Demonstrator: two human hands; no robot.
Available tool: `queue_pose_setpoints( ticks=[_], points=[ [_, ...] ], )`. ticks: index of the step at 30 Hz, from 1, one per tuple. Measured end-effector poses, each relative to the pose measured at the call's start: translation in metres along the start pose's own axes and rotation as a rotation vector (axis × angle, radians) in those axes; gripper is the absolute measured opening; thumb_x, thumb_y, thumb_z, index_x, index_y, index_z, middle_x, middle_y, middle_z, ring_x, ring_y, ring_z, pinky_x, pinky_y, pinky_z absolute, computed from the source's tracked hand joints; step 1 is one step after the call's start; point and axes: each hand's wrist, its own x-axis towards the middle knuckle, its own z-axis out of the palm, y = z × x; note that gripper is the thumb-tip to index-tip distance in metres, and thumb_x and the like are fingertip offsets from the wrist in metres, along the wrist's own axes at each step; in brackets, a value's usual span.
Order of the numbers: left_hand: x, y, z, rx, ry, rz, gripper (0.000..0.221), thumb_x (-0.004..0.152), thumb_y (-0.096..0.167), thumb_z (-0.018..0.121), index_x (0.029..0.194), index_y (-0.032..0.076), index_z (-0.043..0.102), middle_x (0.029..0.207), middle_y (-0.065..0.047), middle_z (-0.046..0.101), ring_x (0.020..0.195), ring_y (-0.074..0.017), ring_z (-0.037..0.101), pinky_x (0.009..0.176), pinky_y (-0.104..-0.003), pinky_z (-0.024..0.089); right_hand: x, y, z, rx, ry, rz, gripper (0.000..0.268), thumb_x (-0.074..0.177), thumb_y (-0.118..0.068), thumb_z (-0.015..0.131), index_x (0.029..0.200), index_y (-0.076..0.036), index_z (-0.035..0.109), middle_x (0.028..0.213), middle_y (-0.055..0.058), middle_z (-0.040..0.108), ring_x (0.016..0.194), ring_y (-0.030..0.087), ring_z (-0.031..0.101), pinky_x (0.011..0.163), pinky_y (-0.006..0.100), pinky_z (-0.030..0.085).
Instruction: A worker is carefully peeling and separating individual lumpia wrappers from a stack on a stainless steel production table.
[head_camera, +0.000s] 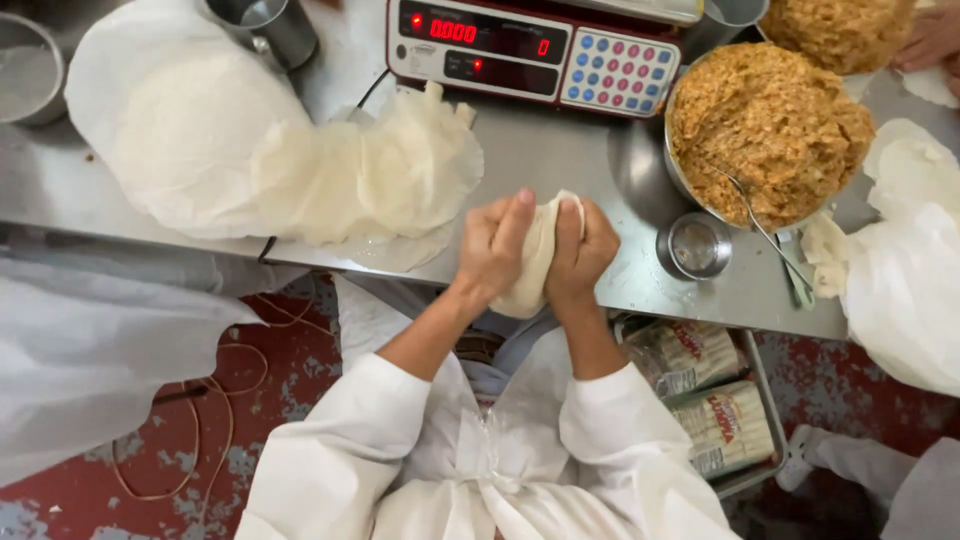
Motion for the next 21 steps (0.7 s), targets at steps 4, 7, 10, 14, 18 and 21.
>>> queue_pose_setpoints(
  ticks=[4, 7, 10, 14, 18, 21],
  points=[
    [0.022, -0.015, -0.005, -0.081, 0.036, -0.022, 0.049, 0.11, 0.03, 0.058, 0.063, 0.015, 0.052, 0.057, 0.003, 0.047, 0.057, -0.0093, 0.04, 0.052, -0.028, 0.035, -0.02, -0.034, 0.001, -0.008, -0.027, -0.003, 0.042, 0.104, -0.019, 0.063, 0.065, -0.011, 0.051, 0.051, 0.008, 0.042, 0.044, 0.032, 0.048, 0.048, 0.036, 0.041],
    [0.003, -0.031, 0.001, -0.181, 0.001, -0.121, 0.049, 0.109, 0.029, 0.059, 0.061, 0.019, 0.051, 0.053, 0.007, 0.048, 0.052, -0.0054, 0.041, 0.049, -0.025, 0.033, -0.01, -0.014, 0.001, -0.055, 0.032, -0.107, 0.043, 0.103, -0.02, 0.064, 0.062, -0.014, 0.051, 0.049, 0.002, 0.041, 0.039, 0.025, 0.042, 0.046, 0.033, 0.039],
    [-0.008, -0.018, -0.007, -0.048, -0.082, -0.127, 0.053, 0.111, 0.039, 0.057, 0.067, 0.01, 0.061, 0.063, -0.002, 0.054, 0.062, -0.0138, 0.048, 0.059, -0.034, 0.043, 0.011, 0.011, -0.004, -0.052, 0.069, -0.104, 0.046, 0.108, -0.017, 0.058, 0.063, -0.012, 0.047, 0.049, 0.003, 0.039, 0.04, 0.019, 0.038, 0.045, 0.03, 0.04],
    [-0.015, 0.014, -0.029, -0.104, -0.286, -0.031, 0.051, 0.104, 0.06, 0.059, 0.117, 0.01, 0.058, 0.096, -0.007, 0.061, 0.089, -0.0162, 0.054, 0.078, -0.033, 0.048, 0.024, 0.022, -0.01, 0.051, 0.23, 0.21, 0.044, 0.115, -0.027, 0.054, 0.076, -0.008, 0.051, 0.067, 0.008, 0.05, 0.065, 0.015, 0.046, 0.068, 0.033, 0.044],
    [-0.05, 0.007, -0.024, -0.203, -0.275, -0.039, 0.061, 0.095, 0.034, 0.086, 0.14, 0.003, 0.061, 0.117, -0.012, 0.071, 0.104, -0.017, 0.066, 0.089, -0.039, 0.056, 0.031, -0.02, -0.005, 0.322, 0.445, 0.477, 0.032, 0.116, -0.032, 0.051, 0.101, -0.007, 0.064, 0.095, -0.002, 0.063, 0.089, 0.007, 0.053, 0.093, 0.027, 0.049],
    [-0.036, -0.007, -0.034, -0.276, -0.107, 0.023, 0.028, 0.105, 0.015, 0.073, 0.13, 0.004, 0.068, 0.115, -0.01, 0.077, 0.101, -0.0154, 0.07, 0.091, -0.039, 0.062, 0.032, 0.01, -0.032, 0.058, 0.135, 0.153, 0.031, 0.119, -0.03, 0.055, 0.134, -0.004, 0.059, 0.123, 0.012, 0.058, 0.12, 0.015, 0.049, 0.112, 0.037, 0.041]
  ],
)
